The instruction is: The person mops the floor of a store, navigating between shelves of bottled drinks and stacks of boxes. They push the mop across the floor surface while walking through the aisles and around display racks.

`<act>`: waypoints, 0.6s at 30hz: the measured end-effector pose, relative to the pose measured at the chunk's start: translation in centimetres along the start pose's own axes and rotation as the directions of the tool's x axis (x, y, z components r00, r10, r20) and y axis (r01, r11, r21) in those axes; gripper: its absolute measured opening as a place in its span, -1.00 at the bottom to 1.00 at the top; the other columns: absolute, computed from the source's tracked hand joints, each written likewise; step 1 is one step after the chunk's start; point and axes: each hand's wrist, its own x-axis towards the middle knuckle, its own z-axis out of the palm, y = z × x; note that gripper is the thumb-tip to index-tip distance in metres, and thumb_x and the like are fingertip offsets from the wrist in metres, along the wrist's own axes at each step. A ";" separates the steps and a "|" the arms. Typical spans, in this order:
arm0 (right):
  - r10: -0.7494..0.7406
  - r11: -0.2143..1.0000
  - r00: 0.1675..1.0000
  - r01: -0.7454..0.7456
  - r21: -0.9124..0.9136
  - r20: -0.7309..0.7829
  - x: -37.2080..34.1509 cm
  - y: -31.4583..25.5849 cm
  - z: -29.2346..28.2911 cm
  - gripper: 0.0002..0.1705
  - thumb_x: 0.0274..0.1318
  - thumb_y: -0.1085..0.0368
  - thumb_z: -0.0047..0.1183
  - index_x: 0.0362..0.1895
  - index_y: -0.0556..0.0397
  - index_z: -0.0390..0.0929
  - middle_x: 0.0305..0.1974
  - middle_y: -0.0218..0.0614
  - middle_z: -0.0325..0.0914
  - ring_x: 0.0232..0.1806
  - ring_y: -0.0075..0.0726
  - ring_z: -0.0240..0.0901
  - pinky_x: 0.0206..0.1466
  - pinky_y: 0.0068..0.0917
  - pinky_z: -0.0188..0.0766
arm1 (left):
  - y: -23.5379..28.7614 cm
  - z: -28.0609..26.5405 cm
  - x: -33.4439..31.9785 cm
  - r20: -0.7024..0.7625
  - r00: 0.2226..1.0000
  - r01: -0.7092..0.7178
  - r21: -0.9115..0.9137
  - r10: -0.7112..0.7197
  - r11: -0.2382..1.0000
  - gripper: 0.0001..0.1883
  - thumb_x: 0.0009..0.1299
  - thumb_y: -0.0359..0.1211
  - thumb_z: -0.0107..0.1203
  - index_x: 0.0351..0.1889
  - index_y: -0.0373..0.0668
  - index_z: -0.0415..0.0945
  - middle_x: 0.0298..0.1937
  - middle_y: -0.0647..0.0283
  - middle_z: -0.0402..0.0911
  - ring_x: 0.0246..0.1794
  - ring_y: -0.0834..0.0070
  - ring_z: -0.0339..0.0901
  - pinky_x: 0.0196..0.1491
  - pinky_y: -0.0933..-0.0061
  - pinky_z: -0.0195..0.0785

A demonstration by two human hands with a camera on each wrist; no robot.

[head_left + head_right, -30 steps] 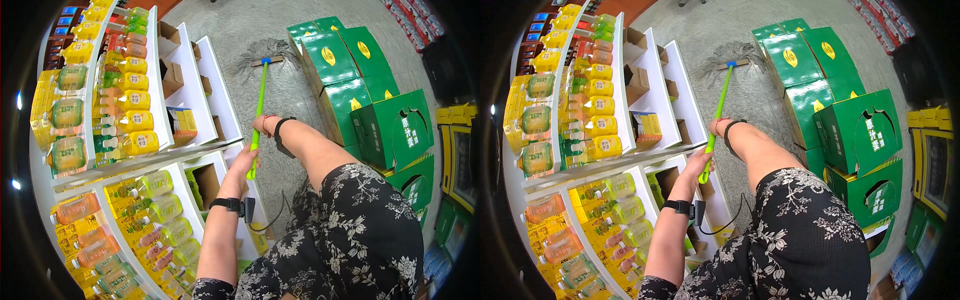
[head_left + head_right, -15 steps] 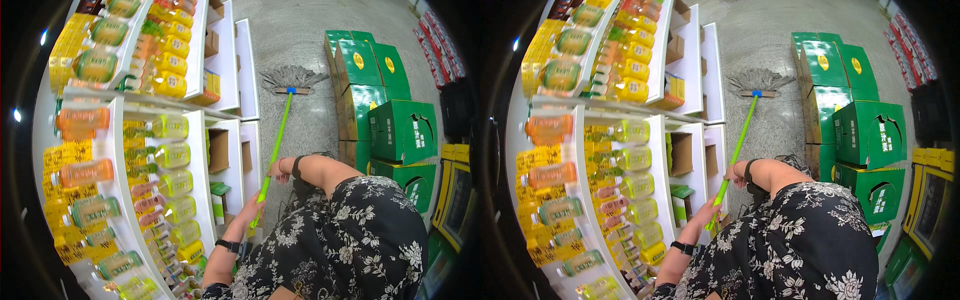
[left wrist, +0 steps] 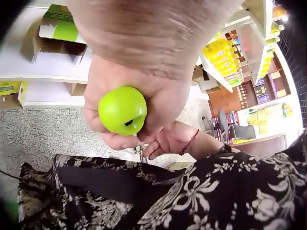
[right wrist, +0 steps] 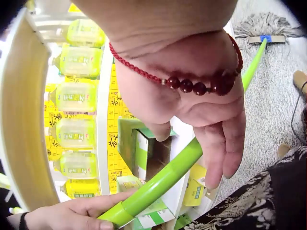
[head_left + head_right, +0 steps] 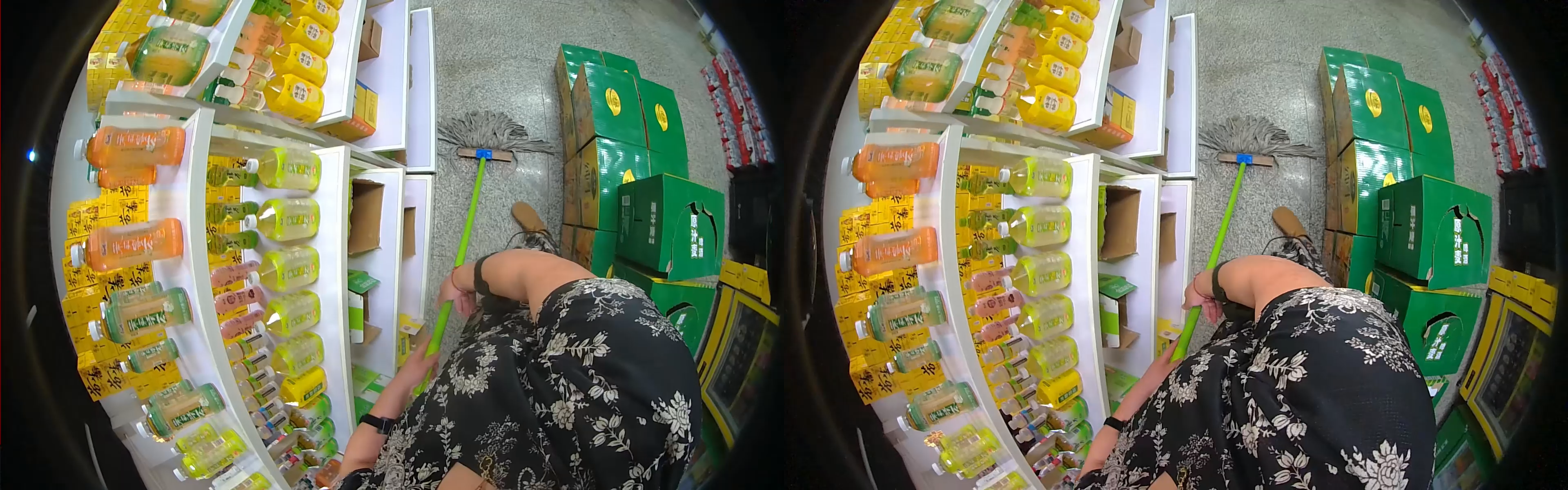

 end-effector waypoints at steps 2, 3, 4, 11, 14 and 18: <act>-0.035 0.999 0.998 0.037 0.027 -0.049 0.1 0.1 -2.5 -0.25 0.17 -0.15 -0.34 -0.04 0.42 0.32 -0.24 0.13 0.51 -0.27 -0.01 0.54 -0.24 -0.16 0.51 | 1.6 -0.7 2.2 -0.014 1.000 -0.013 0.001 0.013 1.000 -0.40 0.37 -0.34 -0.08 0.35 -0.16 -0.02 0.13 0.15 0.32 0.04 0.51 0.30 0.09 0.55 0.15; -0.064 0.996 0.993 0.069 0.053 -0.095 -0.3 0.2 -3.9 -0.26 0.17 -0.15 -0.34 -0.08 0.43 0.35 -0.29 0.11 0.53 -0.29 -0.02 0.55 -0.26 -0.18 0.51 | 2.7 -1.0 3.5 -0.025 0.999 -0.023 -0.004 0.023 1.000 -0.40 0.37 -0.35 -0.09 0.36 -0.14 -0.03 0.01 0.15 0.41 -0.08 0.52 0.39 -0.03 0.55 0.27; -0.067 0.996 0.993 0.073 0.058 -0.099 -0.9 0.6 -5.6 -0.26 0.17 -0.15 -0.34 -0.08 0.43 0.35 -0.29 0.11 0.53 -0.29 -0.02 0.55 -0.26 -0.18 0.51 | 4.2 -1.3 5.1 -0.022 0.999 -0.024 0.002 0.024 1.000 -0.40 0.37 -0.35 -0.09 0.36 -0.14 -0.03 0.01 0.15 0.41 -0.08 0.52 0.39 -0.03 0.55 0.27; -0.077 0.997 0.849 0.077 -0.022 -0.522 -14.4 1.3 -21.3 -0.58 0.10 0.14 -0.24 -0.36 0.32 0.47 -0.42 0.07 0.54 -0.48 -0.05 0.52 -0.46 -0.21 0.46 | 22.3 -2.5 18.6 0.004 1.000 -0.013 -0.184 0.014 0.983 -0.40 0.35 -0.35 -0.09 0.35 0.00 -0.04 -0.52 0.33 0.32 -0.67 0.58 0.28 -0.60 0.57 0.22; -0.270 0.831 0.779 -0.107 -0.545 -0.565 -18.2 1.5 -30.0 -0.69 0.01 0.25 -0.11 -0.35 0.30 0.50 -0.42 0.05 0.55 -0.47 -0.03 0.52 -0.47 -0.14 0.45 | 32.2 -3.1 23.9 0.003 1.000 -0.024 -0.206 0.025 0.978 -0.48 0.35 -0.34 -0.11 0.29 -0.01 0.06 -0.55 0.32 0.32 -0.69 0.56 0.28 -0.61 0.56 0.24; -0.377 0.541 0.721 -0.339 -0.770 -0.582 -10.9 2.1 -46.0 -0.63 -0.05 0.29 -0.03 -0.14 0.24 0.53 -0.29 -0.01 0.55 -0.34 0.06 0.53 -0.25 -0.06 0.48 | 42.3 -5.8 30.3 0.016 0.999 -0.047 -0.237 0.052 0.970 -0.58 0.35 -0.31 -0.12 0.18 0.01 0.16 -0.51 0.30 0.34 -0.68 0.54 0.30 -0.62 0.55 0.25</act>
